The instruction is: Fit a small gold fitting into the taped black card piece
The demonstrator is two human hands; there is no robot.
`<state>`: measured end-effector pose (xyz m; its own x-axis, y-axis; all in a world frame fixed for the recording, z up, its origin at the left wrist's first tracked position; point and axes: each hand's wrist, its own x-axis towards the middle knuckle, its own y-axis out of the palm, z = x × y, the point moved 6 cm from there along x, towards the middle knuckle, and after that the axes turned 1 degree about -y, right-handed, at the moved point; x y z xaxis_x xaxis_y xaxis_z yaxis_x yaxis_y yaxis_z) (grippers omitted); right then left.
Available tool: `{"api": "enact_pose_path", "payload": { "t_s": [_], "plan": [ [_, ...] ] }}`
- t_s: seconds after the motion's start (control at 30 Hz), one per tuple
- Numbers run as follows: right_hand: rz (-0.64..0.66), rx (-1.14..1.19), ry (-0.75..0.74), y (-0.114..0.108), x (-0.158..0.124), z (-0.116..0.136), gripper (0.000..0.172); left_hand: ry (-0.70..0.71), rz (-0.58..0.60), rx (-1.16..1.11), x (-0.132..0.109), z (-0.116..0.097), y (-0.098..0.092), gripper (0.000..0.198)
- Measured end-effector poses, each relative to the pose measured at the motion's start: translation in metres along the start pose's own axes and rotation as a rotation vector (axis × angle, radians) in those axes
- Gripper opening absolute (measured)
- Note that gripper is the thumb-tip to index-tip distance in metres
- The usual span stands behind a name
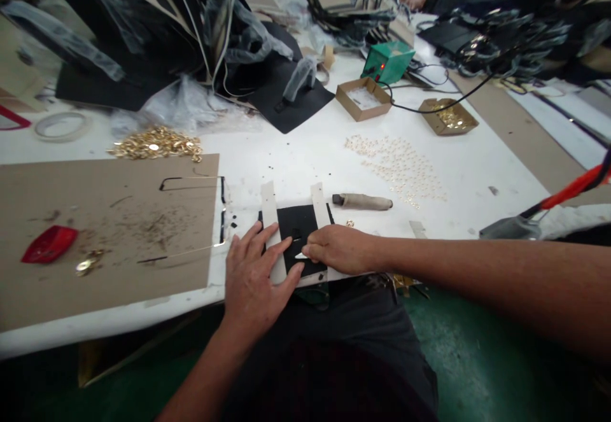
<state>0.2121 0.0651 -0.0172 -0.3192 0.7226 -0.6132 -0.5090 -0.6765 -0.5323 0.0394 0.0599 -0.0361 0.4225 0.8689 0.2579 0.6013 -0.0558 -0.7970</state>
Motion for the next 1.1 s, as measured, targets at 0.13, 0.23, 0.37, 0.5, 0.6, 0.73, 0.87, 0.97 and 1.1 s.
{"api": "enact_pose_path", "payload": {
  "t_s": [0.13,0.23,0.37,0.5,0.6,0.73,0.87,0.97,1.1],
  "plan": [
    [-0.109,0.038,0.025,-0.004,-0.009,-0.015,0.043,0.013,-0.016,-0.006,0.001,-0.001,0.0,0.036],
    [-0.136,0.031,0.014,-0.004,-0.018,-0.019,0.044,0.027,-0.046,-0.013,0.002,-0.001,0.0,0.033],
    [-0.158,0.069,0.014,0.006,-0.03,-0.013,0.043,0.101,-0.148,-0.046,0.0,-0.007,-0.009,0.033],
    [-0.149,0.111,0.019,0.022,-0.039,-0.008,0.041,0.226,-0.2,-0.096,-0.008,-0.021,-0.017,0.022],
    [-0.13,0.145,-0.01,0.03,-0.043,-0.007,0.041,0.284,-0.183,-0.124,-0.011,-0.029,-0.018,0.021],
    [-0.101,0.169,-0.032,0.029,-0.046,-0.008,0.042,0.314,-0.119,-0.154,-0.014,-0.034,-0.021,0.016],
    [-0.169,0.116,0.01,0.015,-0.045,-0.012,0.041,0.355,0.056,-0.246,-0.024,-0.041,-0.026,0.017],
    [-0.226,0.021,0.053,0.002,-0.039,-0.013,0.041,0.383,0.175,-0.299,-0.031,-0.046,-0.027,0.019],
    [-0.235,-0.116,0.098,-0.005,-0.028,-0.013,0.041,0.306,0.028,-0.211,-0.025,-0.036,-0.033,0.008]
  ]
}}
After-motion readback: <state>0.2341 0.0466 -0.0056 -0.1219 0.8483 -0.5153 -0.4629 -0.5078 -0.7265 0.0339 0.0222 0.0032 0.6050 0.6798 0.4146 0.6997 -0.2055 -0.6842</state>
